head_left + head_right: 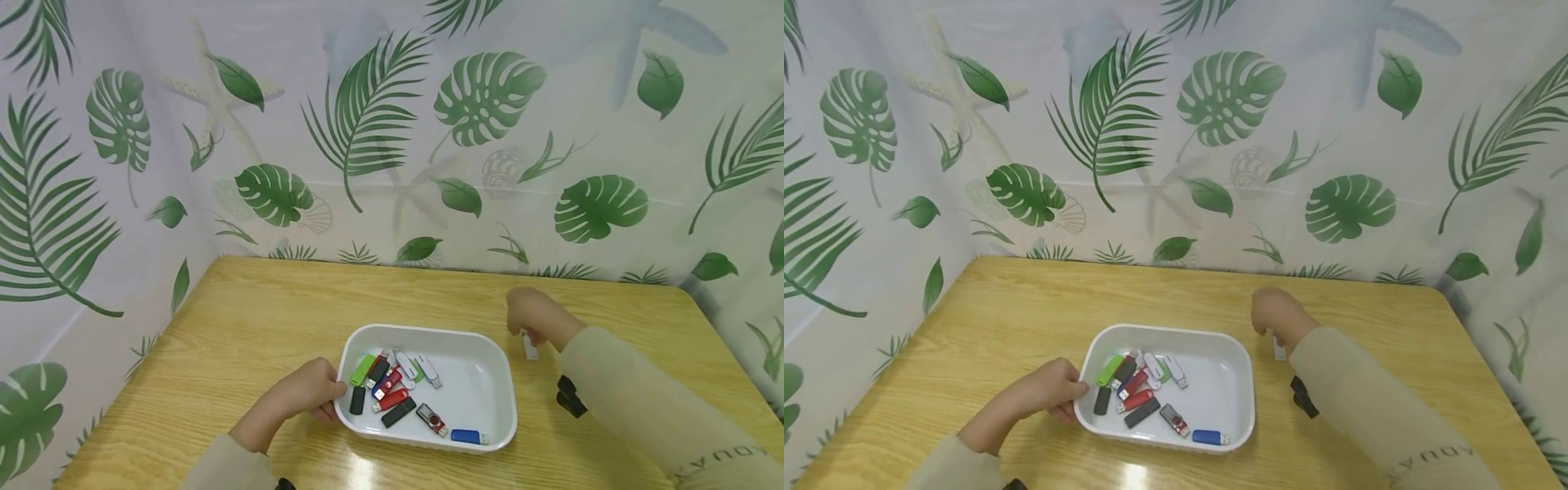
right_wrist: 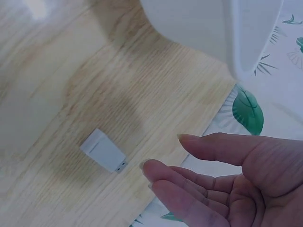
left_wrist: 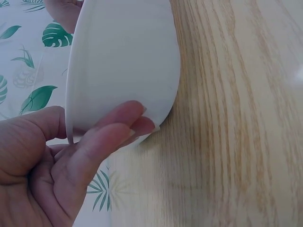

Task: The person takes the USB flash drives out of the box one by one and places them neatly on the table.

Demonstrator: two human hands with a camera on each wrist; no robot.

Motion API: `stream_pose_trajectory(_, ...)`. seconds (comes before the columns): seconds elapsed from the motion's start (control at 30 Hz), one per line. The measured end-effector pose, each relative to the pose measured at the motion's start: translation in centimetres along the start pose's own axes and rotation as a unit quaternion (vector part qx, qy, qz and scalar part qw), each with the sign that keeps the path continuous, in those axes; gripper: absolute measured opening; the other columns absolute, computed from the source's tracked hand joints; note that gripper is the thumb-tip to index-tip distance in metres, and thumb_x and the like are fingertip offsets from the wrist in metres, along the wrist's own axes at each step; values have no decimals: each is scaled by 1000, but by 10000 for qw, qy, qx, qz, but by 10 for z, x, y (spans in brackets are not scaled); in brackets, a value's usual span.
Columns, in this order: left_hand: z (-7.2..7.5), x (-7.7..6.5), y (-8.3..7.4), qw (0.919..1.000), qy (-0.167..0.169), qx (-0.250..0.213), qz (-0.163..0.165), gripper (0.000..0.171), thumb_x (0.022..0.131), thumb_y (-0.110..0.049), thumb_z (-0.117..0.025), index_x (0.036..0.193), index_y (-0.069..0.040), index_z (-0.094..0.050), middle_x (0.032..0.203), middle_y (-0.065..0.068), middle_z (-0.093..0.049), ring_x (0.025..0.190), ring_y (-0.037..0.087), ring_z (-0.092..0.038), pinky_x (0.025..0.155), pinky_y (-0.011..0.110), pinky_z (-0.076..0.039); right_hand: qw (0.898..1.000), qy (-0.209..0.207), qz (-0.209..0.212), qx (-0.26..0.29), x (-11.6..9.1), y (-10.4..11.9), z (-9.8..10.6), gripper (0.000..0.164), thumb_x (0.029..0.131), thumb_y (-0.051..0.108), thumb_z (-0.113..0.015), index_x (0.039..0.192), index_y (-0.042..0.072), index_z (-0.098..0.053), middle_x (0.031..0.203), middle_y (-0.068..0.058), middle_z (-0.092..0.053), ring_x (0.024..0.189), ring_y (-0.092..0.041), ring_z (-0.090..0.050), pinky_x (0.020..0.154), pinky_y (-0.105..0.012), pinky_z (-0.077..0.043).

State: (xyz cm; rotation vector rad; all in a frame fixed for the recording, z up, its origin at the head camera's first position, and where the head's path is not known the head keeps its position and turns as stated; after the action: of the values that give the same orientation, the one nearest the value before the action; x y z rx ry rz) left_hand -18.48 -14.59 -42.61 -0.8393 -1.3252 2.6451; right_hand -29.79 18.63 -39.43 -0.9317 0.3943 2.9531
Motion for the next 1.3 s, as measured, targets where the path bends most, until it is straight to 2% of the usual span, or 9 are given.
stream_pose_trajectory(0.27,-1,1,0,10000,-12,69,-8,18,85,-4,-52,74,7,-61,56,11,-63,50,19,-64,50,31,-57,9988,-3,362,-337,-7,16,0,33,82,-4,-52,115,-12,-49,73,-21,-63,40,-13,-49,40,-22,-45)
stream_pose_trajectory(0.53,0,-1,-2,10000,2,34,-51,18,85,-3,-52,73,7,-61,56,12,-64,51,21,-65,50,32,-57,9974,-54,628,-339,-17,36,-3,27,81,-9,-46,107,-5,-50,89,-23,-61,37,-9,-35,37,-20,-34)
stream_pose_trajectory(0.67,0,-2,-2,10000,-4,47,-26,18,85,-3,-52,72,6,-60,56,13,-64,50,20,-64,50,31,-57,9957,-86,771,-508,-24,47,-3,27,82,-7,-47,109,-6,-52,90,-21,-61,37,-9,-39,37,-20,-35)
stream_pose_trajectory(0.77,0,-1,-1,10000,-15,64,-8,18,85,-3,-52,73,6,-60,57,12,-64,51,20,-64,50,31,-57,9934,-90,878,-730,-27,55,-2,20,84,-5,-49,103,-6,-55,73,-17,-63,36,-10,-43,37,-20,-37)
stream_pose_trajectory(0.87,0,0,0,10000,-23,63,-17,18,85,-4,-52,72,6,-61,56,11,-63,51,20,-64,50,31,-57,9922,-40,975,-780,-30,61,-2,15,86,-2,-51,100,-5,-56,55,-10,-55,35,-11,-42,37,-20,-34)
stream_pose_trajectory(0.93,0,1,0,10000,-30,67,-33,19,84,-4,-52,70,5,-61,55,10,-63,50,19,-64,50,31,-57,9909,-36,1073,-811,-32,64,-1,12,87,-1,-52,98,-4,-56,50,-8,-52,35,-11,-41,37,-20,-32)
stream_pose_trajectory(1.0,-1,1,0,10000,-23,70,-50,19,84,-4,-52,69,5,-61,54,10,-63,49,18,-63,50,31,-57,9896,-29,1147,-869,-34,67,0,11,88,-1,-52,98,-4,-56,51,-8,-52,36,-11,-40,39,-21,-32)
stream_pose_trajectory(1.13,-1,0,0,10000,-24,68,-31,19,84,-4,-52,70,5,-60,55,10,-63,48,17,-62,49,31,-57,9847,-160,1350,-1087,-42,77,2,4,89,-1,-52,89,2,-55,66,-8,-55,43,-13,-45,44,-22,-38)
stream_pose_trajectory(1.3,0,-1,0,9999,-50,84,34,18,85,-4,-52,73,6,-61,55,10,-62,48,16,-62,49,31,-56,9769,-373,1564,-1410,-49,91,-2,10,87,0,-56,80,6,-54,71,-6,-55,47,-16,-53,45,-22,-45)
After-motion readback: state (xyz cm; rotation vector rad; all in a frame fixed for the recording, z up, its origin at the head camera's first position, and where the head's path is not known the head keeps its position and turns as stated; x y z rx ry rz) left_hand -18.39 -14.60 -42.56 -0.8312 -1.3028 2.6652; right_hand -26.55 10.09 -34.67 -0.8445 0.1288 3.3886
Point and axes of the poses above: each hand's wrist, its own x-axis towards the middle knuckle, its own z-axis out of the back of the hand, y = z × x, the point moved 4 cm from there along x, towards the middle knuckle
